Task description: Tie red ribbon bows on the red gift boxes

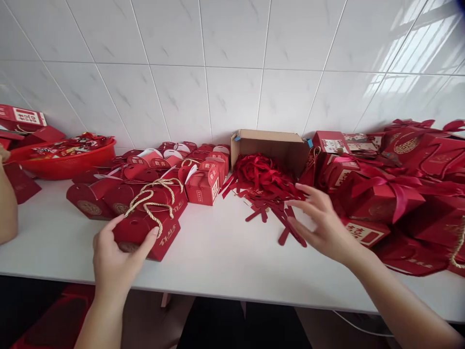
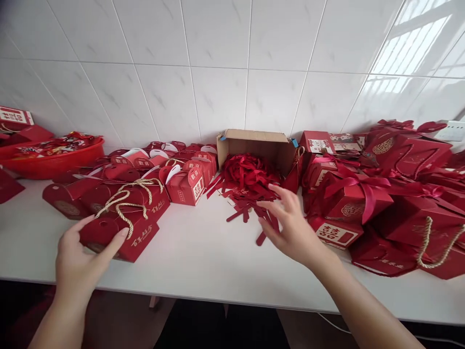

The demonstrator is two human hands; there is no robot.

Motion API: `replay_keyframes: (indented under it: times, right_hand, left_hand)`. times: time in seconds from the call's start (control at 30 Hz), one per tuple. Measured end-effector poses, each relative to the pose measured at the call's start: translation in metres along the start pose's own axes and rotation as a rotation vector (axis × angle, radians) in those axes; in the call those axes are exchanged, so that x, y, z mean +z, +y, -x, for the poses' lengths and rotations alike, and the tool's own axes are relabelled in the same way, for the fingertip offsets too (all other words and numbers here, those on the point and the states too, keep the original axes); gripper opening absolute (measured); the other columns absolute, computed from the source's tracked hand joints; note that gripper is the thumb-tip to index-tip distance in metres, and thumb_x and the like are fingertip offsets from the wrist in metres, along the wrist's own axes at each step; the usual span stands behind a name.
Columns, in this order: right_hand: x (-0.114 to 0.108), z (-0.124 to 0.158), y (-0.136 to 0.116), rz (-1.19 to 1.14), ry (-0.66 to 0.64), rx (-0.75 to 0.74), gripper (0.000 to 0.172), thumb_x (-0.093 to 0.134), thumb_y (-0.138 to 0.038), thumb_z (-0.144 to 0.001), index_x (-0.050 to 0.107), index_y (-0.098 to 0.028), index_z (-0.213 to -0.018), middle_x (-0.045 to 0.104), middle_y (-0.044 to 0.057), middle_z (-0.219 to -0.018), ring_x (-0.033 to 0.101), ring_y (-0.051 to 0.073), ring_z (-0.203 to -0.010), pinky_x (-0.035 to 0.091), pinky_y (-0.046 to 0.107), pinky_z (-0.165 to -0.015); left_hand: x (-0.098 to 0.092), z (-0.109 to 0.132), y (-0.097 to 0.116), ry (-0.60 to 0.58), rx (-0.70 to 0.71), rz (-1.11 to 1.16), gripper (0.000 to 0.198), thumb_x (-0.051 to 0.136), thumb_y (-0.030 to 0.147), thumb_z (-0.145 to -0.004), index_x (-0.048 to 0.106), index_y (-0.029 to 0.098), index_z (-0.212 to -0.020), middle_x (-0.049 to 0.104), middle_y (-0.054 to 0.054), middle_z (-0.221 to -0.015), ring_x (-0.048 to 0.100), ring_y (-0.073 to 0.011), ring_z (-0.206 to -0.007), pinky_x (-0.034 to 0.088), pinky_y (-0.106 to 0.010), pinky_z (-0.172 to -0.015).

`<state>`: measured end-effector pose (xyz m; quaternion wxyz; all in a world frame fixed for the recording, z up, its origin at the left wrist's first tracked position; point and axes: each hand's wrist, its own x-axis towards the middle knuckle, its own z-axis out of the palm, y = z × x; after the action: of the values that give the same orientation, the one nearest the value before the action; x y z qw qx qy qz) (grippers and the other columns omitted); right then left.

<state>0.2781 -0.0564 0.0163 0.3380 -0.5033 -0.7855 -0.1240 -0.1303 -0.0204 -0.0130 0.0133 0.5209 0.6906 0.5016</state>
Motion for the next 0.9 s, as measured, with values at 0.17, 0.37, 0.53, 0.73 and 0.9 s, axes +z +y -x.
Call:
replay_keyframes:
  times: [0.17,0.37,0.53,0.73,0.9]
  right_hand:
    - [0.047,0.001,0.003,-0.013,-0.524,0.128,0.048,0.057,-0.039,-0.087,0.053,-0.025,-0.132,0.013,0.013,-0.158,0.011,0.038,-0.145,0.036,0.056,-0.107]
    - [0.079,-0.014,0.011,-0.061,-0.596,0.192,0.059,0.051,-0.032,-0.09,0.037,-0.021,-0.146,0.027,0.011,-0.156,0.022,0.031,-0.144,0.031,0.049,-0.112]
    - [0.097,-0.029,0.026,-0.07,-0.507,0.289,0.052,0.043,-0.019,-0.092,0.041,-0.016,-0.143,0.041,0.012,-0.148,0.04,0.027,-0.136,0.035,0.043,-0.109]
    - [0.108,-0.056,0.048,-0.08,-0.325,0.5,0.037,0.048,-0.02,-0.089,0.059,-0.017,-0.124,0.06,0.013,-0.124,0.059,0.028,-0.112,0.045,0.039,-0.096]
    - [0.123,-0.099,0.072,-0.101,-0.071,0.711,0.034,0.044,-0.03,-0.095,0.057,-0.016,-0.123,0.058,0.016,-0.122,0.059,0.025,-0.106,0.047,0.037,-0.091]
  left_hand:
    - [0.001,0.043,0.016,-0.295,0.249,0.386,0.072,0.072,0.042,-0.071,0.038,0.026,-0.133,0.042,-0.01,-0.144,0.043,-0.0329,-0.132,0.037,-0.049,-0.112]
    - [0.013,0.054,0.03,-0.687,0.185,0.446,0.055,0.061,0.045,-0.081,0.041,0.027,-0.129,0.039,-0.01,-0.146,0.039,-0.0321,-0.135,0.037,-0.048,-0.11]
    - [0.029,0.065,0.046,-0.753,0.264,0.444,0.073,0.066,0.041,-0.078,0.03,0.028,-0.14,0.03,-0.011,-0.15,0.031,-0.0328,-0.139,0.031,-0.049,-0.113]
    - [0.042,0.082,0.049,-0.822,0.129,0.55,0.093,0.067,0.046,-0.076,0.01,0.029,-0.147,0.035,-0.015,-0.144,0.043,-0.0359,-0.129,0.039,-0.054,-0.106]
    - [0.048,0.086,0.049,-0.868,0.044,0.581,0.098,0.066,0.05,-0.075,0.003,0.03,-0.148,0.038,-0.014,-0.143,0.05,-0.0338,-0.123,0.044,-0.052,-0.103]
